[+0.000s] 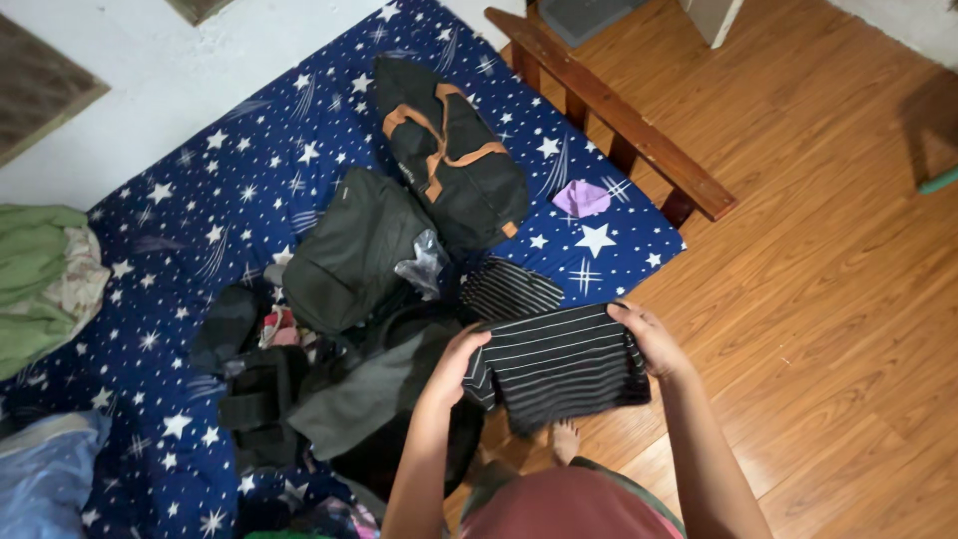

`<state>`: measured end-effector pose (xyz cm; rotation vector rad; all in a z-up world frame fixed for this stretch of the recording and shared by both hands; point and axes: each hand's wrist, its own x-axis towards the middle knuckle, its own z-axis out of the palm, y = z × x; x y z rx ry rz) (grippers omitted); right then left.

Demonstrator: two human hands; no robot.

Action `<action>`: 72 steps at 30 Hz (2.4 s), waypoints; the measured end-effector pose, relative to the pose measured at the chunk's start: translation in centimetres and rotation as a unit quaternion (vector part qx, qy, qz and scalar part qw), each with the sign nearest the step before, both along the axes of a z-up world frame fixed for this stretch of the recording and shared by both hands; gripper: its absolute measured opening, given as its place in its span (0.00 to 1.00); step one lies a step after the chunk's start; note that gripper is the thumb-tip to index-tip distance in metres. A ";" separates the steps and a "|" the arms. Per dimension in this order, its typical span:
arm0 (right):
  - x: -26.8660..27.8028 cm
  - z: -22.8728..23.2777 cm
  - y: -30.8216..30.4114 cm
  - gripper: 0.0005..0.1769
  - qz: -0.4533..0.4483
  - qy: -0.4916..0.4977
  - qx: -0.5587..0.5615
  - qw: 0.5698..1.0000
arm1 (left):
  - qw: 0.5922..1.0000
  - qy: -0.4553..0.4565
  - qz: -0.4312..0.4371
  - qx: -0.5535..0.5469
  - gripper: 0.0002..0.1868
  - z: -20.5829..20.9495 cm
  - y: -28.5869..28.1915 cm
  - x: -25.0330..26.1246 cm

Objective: The person packs a backpack on a bed, placing folded clothing items including a white garment, a yellow pouch, pink fabric items, and a coral shirt into the main compartment, then zips the backpack closed and handles a plastic pouch beside it.

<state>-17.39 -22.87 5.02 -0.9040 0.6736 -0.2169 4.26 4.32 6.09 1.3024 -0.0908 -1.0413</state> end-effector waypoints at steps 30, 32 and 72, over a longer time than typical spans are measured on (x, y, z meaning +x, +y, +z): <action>17.9 -5.0 23.9 0.23 -0.043 0.038 -0.589 0.806 | 0.630 -0.690 0.165 0.317 0.17 -12.8 21.8 10.2; 18.4 -3.9 23.8 0.25 -0.037 0.009 -0.603 0.797 | 0.602 -0.710 0.113 0.349 0.16 -12.7 21.2 11.9; 17.7 -11.0 18.8 0.35 0.135 -0.080 -0.365 0.918 | 0.720 -0.491 -0.336 0.359 0.52 -1.8 14.3 12.7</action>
